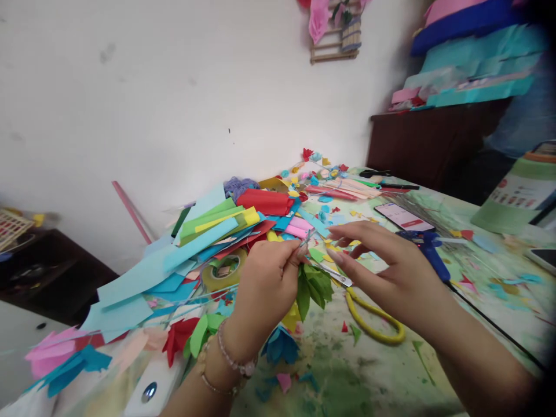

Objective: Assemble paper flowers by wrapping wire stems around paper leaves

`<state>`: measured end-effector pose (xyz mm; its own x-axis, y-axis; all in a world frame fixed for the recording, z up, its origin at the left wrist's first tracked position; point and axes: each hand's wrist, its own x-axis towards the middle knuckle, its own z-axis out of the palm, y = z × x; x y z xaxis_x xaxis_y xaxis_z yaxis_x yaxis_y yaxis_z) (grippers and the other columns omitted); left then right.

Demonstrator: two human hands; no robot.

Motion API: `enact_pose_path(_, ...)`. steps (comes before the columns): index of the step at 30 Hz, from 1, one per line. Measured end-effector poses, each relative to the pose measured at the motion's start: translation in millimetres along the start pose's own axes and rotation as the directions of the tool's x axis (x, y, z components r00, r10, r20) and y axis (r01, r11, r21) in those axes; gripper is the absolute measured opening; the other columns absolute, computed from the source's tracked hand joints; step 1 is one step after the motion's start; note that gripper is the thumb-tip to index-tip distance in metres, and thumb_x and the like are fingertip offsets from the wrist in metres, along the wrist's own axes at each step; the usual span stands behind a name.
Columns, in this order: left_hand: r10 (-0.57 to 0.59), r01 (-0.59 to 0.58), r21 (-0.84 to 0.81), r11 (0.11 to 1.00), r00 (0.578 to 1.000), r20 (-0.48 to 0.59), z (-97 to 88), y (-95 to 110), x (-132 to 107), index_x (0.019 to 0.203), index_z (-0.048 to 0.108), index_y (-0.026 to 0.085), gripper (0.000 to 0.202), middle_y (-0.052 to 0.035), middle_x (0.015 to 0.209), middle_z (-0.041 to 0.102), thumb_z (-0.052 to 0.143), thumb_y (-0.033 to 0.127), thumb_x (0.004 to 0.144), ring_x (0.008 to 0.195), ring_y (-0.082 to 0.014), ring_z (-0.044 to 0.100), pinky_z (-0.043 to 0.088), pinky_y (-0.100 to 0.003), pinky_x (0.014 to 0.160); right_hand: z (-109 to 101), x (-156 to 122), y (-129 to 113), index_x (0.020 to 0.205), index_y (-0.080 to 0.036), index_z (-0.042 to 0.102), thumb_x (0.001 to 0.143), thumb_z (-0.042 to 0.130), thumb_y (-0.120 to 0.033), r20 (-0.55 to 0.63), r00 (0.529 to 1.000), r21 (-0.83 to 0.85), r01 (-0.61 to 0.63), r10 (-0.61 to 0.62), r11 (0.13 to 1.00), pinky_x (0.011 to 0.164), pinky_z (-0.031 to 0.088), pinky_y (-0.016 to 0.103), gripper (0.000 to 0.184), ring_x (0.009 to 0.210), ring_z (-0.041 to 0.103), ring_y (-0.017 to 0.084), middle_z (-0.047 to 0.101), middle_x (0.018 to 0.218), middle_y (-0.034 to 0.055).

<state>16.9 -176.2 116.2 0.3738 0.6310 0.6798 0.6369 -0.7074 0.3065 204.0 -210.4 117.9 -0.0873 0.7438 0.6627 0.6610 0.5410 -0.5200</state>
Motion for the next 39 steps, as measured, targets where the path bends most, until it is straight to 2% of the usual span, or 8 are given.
enact_pose_path(5, 0.101, -0.099, 0.065, 0.993, 0.994, -0.039, 4.3, 1.4, -1.9, 0.079, 0.063, 0.019, 0.017, -0.0019, 0.07, 0.067, 0.049, 0.016, 0.088, 0.068, -0.0171, 0.058, 0.04, -0.032, 0.069, 10.5, 5.8, -6.0, 0.088, -0.02, 0.067, 0.087, 0.056, -0.028, -0.003, 1.0, 0.012, -0.015, 0.015, 1.0, 0.059, 0.045, 0.024, 0.014, 0.067, 0.057, 0.013, 0.063, 0.074, 0.0022)
enact_pose_path(8, 0.162, -0.153, 0.108, 0.982, 0.983, -0.082, 5.1, 4.1, -2.1, 0.077, 0.063, 0.017, 0.019, -0.0027, 0.067, 0.066, 0.048, 0.012, 0.087, 0.065, -0.0171, 0.057, 0.041, -0.033, 0.069, 11.5, 5.1, -9.5, 0.077, -0.019, 0.066, 0.087, 0.057, -0.028, -0.036, 0.998, 0.029, -0.047, 0.048, 0.998, 0.057, 0.042, 0.023, 0.016, 0.064, 0.055, 0.013, 0.062, 0.07, 0.0016)
enact_pose_path(11, 0.194, -0.174, 0.139, 0.975, 0.971, -0.14, 5.9, 5.3, -2.9, 0.083, 0.064, 0.016, 0.018, -0.0036, 0.069, 0.067, 0.047, 0.011, 0.086, 0.067, -0.0173, 0.059, 0.041, -0.033, 0.07, 11.8, 3.9, -11.3, 0.079, -0.019, 0.066, 0.087, 0.057, -0.026, -0.05, 0.998, 0.059, -0.046, 0.049, 0.997, 0.058, 0.042, 0.023, 0.014, 0.066, 0.056, 0.013, 0.063, 0.072, 0.0019)
enact_pose_path(16, 0.247, -0.22, 0.17, 0.961, 0.956, -0.157, 4.8, 5.8, -4.9, 0.108, 0.062, 0.013, 0.029, -0.0039, 0.07, 0.068, 0.044, 0.006, 0.086, 0.07, -0.0174, 0.061, 0.042, -0.033, 0.071, 12.1, 4.2, -11.7, 0.082, -0.021, 0.066, 0.085, 0.058, -0.02, -0.058, 0.997, 0.089, -0.036, 0.042, 0.995, 0.06, 0.042, 0.023, 0.009, 0.067, 0.057, 0.013, 0.064, 0.074, 0.0006)
enact_pose_path(22, 0.299, -0.262, 0.204, 0.943, 0.938, -0.174, 3.2, 9.8, -5.5, 0.101, 0.064, 0.014, 0.027, -0.0039, 0.068, 0.068, 0.045, 0.005, 0.085, 0.071, -0.018, 0.064, 0.042, -0.033, 0.071, 11.7, 3.3, -16.5, 0.071, -0.019, 0.063, 0.082, 0.06, -0.02, -0.07, 0.995, 0.109, -0.058, 0.066, 0.992, 0.058, 0.042, 0.024, 0.011, 0.062, 0.056, 0.012, 0.063, 0.068, 0.0)
enact_pose_path(31, 0.3, -0.242, 0.242, 0.939, 0.924, -0.238, 5.1, 14.6, -7.5, 0.095, 0.063, 0.012, 0.022, -0.0034, 0.067, 0.068, 0.047, 0.004, 0.083, 0.067, -0.0171, 0.063, 0.041, -0.033, 0.069, 18.6, -1.3, -25.4, 0.066, -0.019, 0.059, 0.078, 0.061, -0.013, -0.206, 0.978, 0.054, -0.018, 0.029, 0.998, 0.052, 0.038, 0.022, 0.013, 0.056, 0.053, 0.01, 0.059, 0.061, -0.0022)
enact_pose_path(35, 0.308, -0.241, 0.274, 0.931, 0.922, -0.235, 4.8, 15.6, -7.9, 0.095, 0.064, 0.008, 0.021, -0.0049, 0.066, 0.068, 0.049, 0.003, 0.082, 0.066, -0.0184, 0.063, 0.04, -0.034, 0.068, 23.4, -3.7, -30.4, 0.066, -0.018, 0.058, 0.076, 0.061, -0.009, -0.238, 0.971, 0.057, 0.013, 0.001, 0.998, 0.051, 0.037, 0.021, 0.014, 0.054, 0.049, 0.008, 0.055, 0.058, -0.0034)
enact_pose_path(39, 0.317, -0.242, 0.305, 0.921, 0.921, -0.227, 3.2, 16.6, -8.2, 0.095, 0.065, 0.005, 0.022, -0.0062, 0.065, 0.068, 0.049, 0.002, 0.081, 0.065, -0.0198, 0.063, 0.04, -0.035, 0.067, 27.6, -4.3, -30.4, 0.064, -0.017, 0.055, 0.077, 0.061, -0.01, -0.269, 0.963, 0.098, 0.003, 0.024, 0.995, 0.05, 0.036, 0.02, 0.016, 0.053, 0.047, 0.008, 0.053, 0.057, -0.004)
